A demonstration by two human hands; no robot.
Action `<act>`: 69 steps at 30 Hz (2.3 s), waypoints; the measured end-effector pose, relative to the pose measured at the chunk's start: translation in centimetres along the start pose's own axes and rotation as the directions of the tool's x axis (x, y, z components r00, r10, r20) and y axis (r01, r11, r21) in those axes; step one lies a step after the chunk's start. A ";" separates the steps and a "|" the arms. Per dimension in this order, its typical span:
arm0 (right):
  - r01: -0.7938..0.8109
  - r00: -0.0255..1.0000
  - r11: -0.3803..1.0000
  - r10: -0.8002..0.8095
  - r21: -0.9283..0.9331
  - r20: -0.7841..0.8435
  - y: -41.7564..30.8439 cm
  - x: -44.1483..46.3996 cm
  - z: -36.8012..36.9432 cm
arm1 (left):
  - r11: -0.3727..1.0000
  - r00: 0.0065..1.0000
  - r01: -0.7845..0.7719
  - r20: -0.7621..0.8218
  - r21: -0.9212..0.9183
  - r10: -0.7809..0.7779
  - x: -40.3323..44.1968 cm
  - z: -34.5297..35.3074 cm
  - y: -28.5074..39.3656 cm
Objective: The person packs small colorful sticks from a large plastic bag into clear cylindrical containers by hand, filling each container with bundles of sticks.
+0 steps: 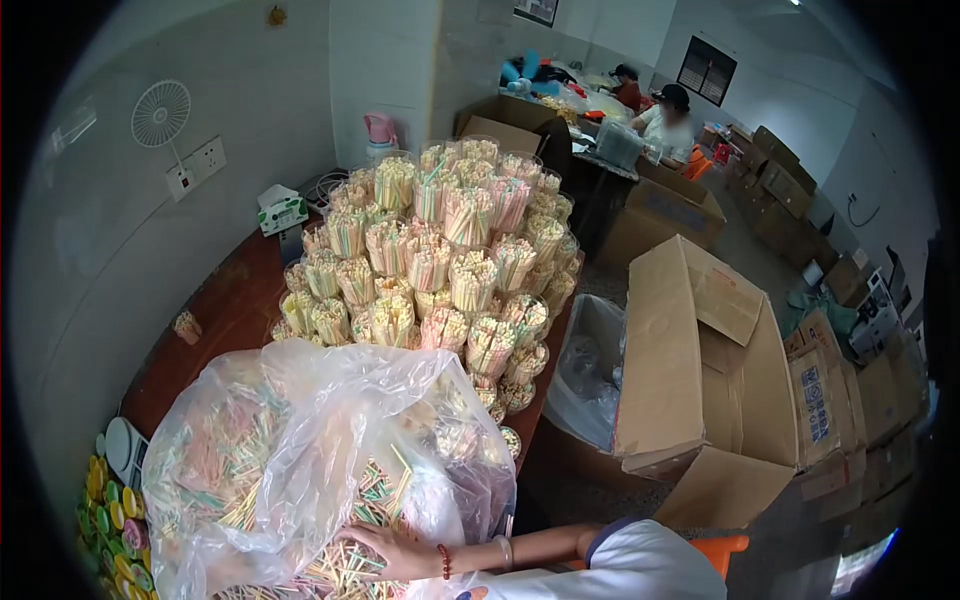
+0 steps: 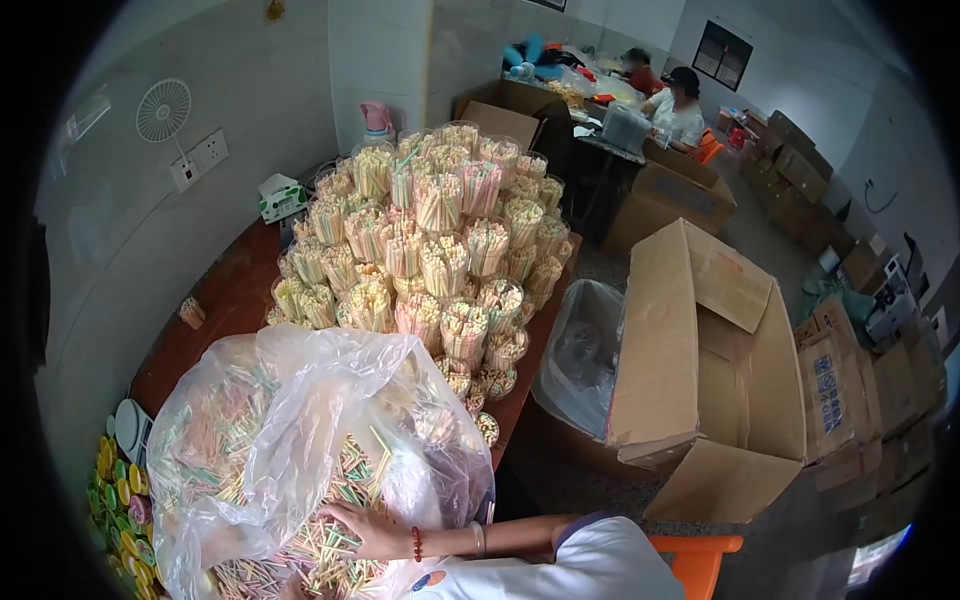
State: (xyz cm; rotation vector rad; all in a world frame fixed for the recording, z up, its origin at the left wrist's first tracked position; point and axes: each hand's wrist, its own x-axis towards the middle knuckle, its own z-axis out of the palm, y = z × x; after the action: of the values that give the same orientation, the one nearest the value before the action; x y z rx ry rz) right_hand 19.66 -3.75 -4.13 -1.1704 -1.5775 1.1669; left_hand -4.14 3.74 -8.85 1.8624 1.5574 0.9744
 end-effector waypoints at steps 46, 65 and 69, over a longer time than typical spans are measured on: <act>0.047 0.995 0.997 -0.051 -0.053 -0.083 -2.9 -1.5 -1.1 | 0.427 0.930 0.367 0.320 -0.827 -0.181 -5.3 1.9 14.6; 0.059 0.989 0.976 -0.086 -0.210 -0.120 -3.8 -0.3 -0.8 | 0.982 0.968 -0.186 0.176 0.023 0.179 -5.4 -1.0 14.3; 0.052 0.982 0.958 -0.101 -0.283 -0.162 -5.2 0.3 -1.0 | 0.985 0.985 -0.164 0.055 -0.049 0.166 -5.9 -1.6 15.2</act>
State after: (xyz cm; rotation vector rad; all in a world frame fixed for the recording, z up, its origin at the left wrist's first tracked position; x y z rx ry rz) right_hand 19.53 -3.95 1.22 -1.3399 -1.6709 0.7847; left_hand 3.29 -5.19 2.67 1.9956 1.3539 1.0076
